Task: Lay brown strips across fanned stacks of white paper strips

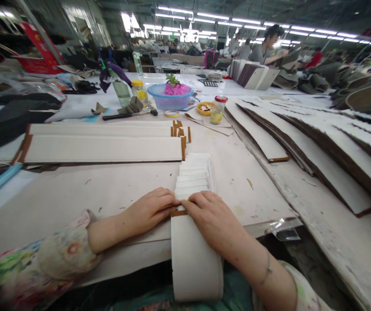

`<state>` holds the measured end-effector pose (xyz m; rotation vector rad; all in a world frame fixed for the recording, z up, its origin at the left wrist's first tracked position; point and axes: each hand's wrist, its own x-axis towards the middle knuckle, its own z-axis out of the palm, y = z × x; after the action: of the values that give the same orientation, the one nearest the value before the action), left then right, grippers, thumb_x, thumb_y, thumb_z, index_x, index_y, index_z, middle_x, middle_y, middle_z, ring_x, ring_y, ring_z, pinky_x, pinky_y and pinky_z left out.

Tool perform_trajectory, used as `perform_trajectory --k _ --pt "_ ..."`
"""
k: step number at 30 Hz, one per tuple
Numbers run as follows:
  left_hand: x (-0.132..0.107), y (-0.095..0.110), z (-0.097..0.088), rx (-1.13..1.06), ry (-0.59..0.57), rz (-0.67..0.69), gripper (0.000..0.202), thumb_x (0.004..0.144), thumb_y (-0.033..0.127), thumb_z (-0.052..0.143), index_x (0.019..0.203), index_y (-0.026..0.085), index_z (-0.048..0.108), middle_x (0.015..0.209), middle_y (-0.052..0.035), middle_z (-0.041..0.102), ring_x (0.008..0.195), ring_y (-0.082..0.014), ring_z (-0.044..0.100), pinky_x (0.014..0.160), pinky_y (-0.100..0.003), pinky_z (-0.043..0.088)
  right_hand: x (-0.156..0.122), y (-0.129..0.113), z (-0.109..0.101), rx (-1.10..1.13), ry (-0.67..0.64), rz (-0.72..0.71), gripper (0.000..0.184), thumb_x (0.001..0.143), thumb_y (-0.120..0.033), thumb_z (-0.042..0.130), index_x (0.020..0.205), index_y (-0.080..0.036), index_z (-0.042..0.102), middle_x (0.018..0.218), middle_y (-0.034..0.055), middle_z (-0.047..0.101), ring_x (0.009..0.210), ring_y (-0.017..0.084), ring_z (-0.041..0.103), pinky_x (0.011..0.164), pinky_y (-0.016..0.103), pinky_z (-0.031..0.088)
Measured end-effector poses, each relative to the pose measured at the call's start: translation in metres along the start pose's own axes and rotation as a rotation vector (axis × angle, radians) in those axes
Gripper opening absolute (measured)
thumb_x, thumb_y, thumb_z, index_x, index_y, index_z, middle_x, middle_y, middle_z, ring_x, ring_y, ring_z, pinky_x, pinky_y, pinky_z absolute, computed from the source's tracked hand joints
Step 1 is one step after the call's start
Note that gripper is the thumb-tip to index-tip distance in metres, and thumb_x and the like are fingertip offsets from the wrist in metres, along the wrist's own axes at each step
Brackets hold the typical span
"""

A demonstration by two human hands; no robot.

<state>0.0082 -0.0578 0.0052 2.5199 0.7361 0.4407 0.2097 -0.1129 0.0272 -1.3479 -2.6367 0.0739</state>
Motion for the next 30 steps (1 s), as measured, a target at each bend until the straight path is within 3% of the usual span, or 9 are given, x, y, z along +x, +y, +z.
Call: perform_trajectory --k 7,11,14,17,20,22,25,27,30 --pt "-0.023 -0.01 0.004 0.128 -0.024 0.157 0.037 0.09 0.021 0.032 0.127 0.018 0.037 0.12 -0.0057 0.052 0.107 -0.0177 0.044 0.093 -0.032 0.033 0.0 -0.002 -0.001 -0.001 -0.016 0.028 0.04 0.081 -0.013 0.052 0.12 -0.022 0.047 0.097 0.0053 0.055 0.089 0.021 0.048 0.08 0.037 0.045" --pt "-0.028 -0.01 0.005 0.185 -0.041 0.124 0.039 0.089 0.019 0.033 0.128 0.02 0.035 0.124 -0.0054 0.049 0.111 -0.0202 0.041 0.093 -0.036 0.032 0.001 -0.002 0.0 0.026 -0.018 0.024 0.038 0.081 -0.013 0.052 0.118 -0.022 0.048 0.097 0.0051 0.056 0.089 0.02 0.049 0.081 0.038 0.045" --pt "-0.025 -0.006 -0.001 0.097 -0.004 0.064 0.033 0.089 0.023 0.037 0.12 0.021 0.044 0.119 -0.0045 0.052 0.107 -0.0183 0.044 0.092 -0.033 0.033 -0.002 0.0 0.002 0.07 0.025 0.036 0.032 0.084 -0.018 0.048 0.116 -0.022 0.05 0.098 0.0058 0.056 0.091 0.02 0.049 0.081 0.038 0.044" --pt "-0.021 0.001 -0.006 -0.025 0.05 -0.047 0.023 0.089 0.028 0.037 0.097 0.017 0.056 0.098 -0.0048 0.059 0.092 -0.0154 0.05 0.083 -0.028 0.037 -0.008 0.001 0.007 0.13 0.11 0.071 0.028 0.087 -0.025 0.043 0.114 -0.022 0.052 0.101 0.0072 0.056 0.095 0.021 0.049 0.083 0.04 0.043" --pt "-0.016 0.011 -0.004 -0.061 0.026 -0.064 0.03 0.087 0.037 0.04 0.072 0.015 0.054 0.075 -0.0024 0.056 0.076 -0.014 0.05 0.072 -0.026 0.038 -0.015 0.003 0.017 0.216 0.189 0.129 0.027 0.087 -0.027 0.043 0.111 -0.024 0.054 0.103 0.0065 0.056 0.099 0.02 0.05 0.088 0.041 0.04" --pt "-0.012 0.016 0.0 -0.041 -0.001 -0.035 0.034 0.085 0.04 0.043 0.063 0.015 0.05 0.072 -0.0014 0.054 0.073 -0.0136 0.048 0.069 -0.026 0.037 -0.019 0.003 0.025 0.28 0.273 0.246 0.029 0.086 -0.03 0.045 0.113 -0.024 0.052 0.112 0.0074 0.053 0.107 0.021 0.046 0.093 0.041 0.038" --pt "-0.008 0.02 0.006 -0.023 -0.024 -0.052 0.034 0.085 0.037 0.044 0.06 0.015 0.047 0.073 -0.0009 0.052 0.074 -0.0132 0.047 0.068 -0.025 0.036 -0.024 0.0 0.035 0.36 0.405 0.499 0.055 0.081 -0.039 0.049 0.13 -0.019 0.033 0.134 0.0125 0.033 0.125 0.025 0.028 0.1 0.045 0.03" --pt "-0.007 0.022 0.008 -0.026 -0.04 -0.071 0.032 0.086 0.035 0.043 0.061 0.015 0.047 0.074 -0.0009 0.052 0.076 -0.0134 0.047 0.068 -0.025 0.036 -0.025 -0.002 0.04 0.446 0.426 0.614 0.069 0.081 -0.043 0.048 0.136 -0.014 0.018 0.141 0.0153 0.021 0.129 0.026 0.019 0.103 0.047 0.024" --pt "-0.006 0.027 0.008 -0.019 -0.049 -0.067 0.028 0.087 0.031 0.041 0.064 0.015 0.048 0.074 -0.0017 0.051 0.077 -0.0145 0.046 0.07 -0.027 0.036 -0.025 -0.007 0.043 0.605 0.432 0.665 0.07 0.081 -0.043 0.046 0.137 -0.015 0.014 0.141 0.0148 0.021 0.129 0.025 0.02 0.104 0.046 0.021"
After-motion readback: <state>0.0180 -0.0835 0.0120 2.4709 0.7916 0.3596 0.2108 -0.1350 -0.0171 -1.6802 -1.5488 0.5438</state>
